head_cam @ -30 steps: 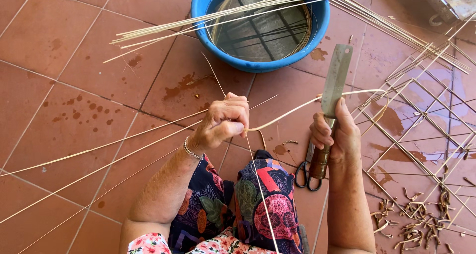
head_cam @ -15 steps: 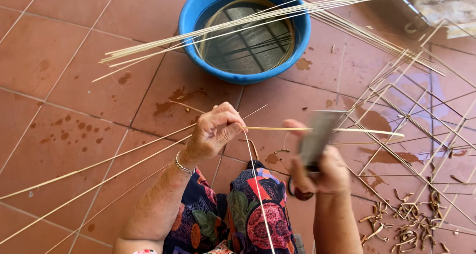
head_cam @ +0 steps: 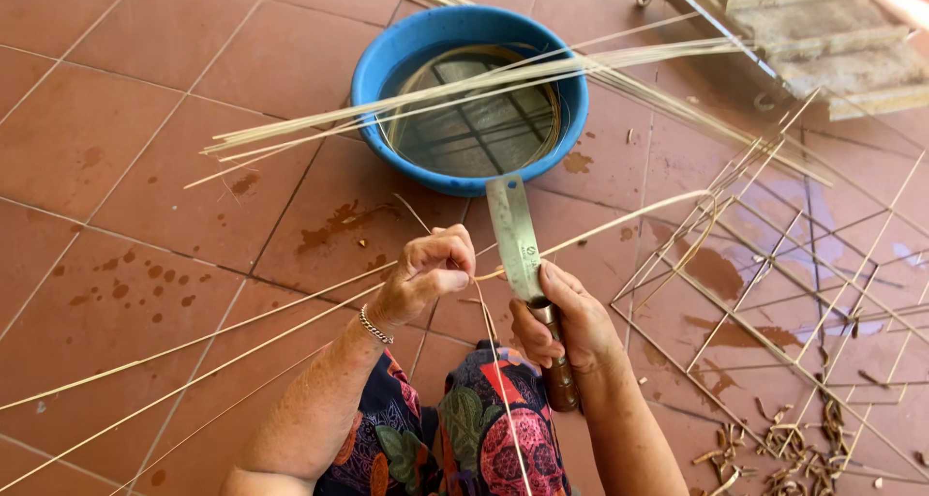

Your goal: The person sits on a tiled floor and uses a knife to split long bamboo strips into thinner strands. The person repeatedly shaves and separates the strips, placing finished pieces aside and occasionally dipping them into a nearby blue basin of water.

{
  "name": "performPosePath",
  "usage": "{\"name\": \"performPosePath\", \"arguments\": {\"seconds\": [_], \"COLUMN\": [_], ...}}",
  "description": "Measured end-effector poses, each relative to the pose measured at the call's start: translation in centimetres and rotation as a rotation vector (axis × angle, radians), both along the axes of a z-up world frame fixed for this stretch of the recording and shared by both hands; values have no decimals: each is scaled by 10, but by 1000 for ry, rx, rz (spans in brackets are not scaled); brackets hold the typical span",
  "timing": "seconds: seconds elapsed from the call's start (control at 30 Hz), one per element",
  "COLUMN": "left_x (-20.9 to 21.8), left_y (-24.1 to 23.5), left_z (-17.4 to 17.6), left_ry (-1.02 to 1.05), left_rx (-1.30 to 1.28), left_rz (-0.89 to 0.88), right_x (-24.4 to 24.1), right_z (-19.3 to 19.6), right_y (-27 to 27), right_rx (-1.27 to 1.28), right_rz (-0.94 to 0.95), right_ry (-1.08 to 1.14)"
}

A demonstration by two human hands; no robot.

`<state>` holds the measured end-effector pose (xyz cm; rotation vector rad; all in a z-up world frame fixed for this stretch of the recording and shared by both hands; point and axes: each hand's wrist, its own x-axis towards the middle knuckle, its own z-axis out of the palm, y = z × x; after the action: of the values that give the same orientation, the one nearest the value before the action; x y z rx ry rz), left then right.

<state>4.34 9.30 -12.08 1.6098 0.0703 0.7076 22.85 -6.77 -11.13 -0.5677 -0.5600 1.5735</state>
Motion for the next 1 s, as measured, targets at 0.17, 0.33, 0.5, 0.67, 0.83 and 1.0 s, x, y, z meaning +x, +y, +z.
{"name": "performPosePath", "arguments": {"seconds": [0.17, 0.33, 0.5, 0.67, 0.83, 1.0], "left_x": [5, 3, -3, -4, -5, 7], "left_y": [3, 16, 26, 39, 47, 33], "left_z": [-2, -8, -10, -23, -32, -30], "left_ry": [17, 50, 109, 134, 217, 105], "left_rx": [31, 93, 86, 89, -25, -79], "left_rz": [3, 83, 85, 64, 62, 106], "right_x": [13, 25, 34, 44, 42, 23], "right_z": [-19, -33, -38, -52, -54, -21], "right_y": [9, 12, 16, 27, 21, -1], "right_rx": [-7, -30, -40, -79, 8, 250], "right_rz": [22, 24, -39, -98, -155, -104], "right_ry": [23, 93, 55, 54, 97, 56]}}
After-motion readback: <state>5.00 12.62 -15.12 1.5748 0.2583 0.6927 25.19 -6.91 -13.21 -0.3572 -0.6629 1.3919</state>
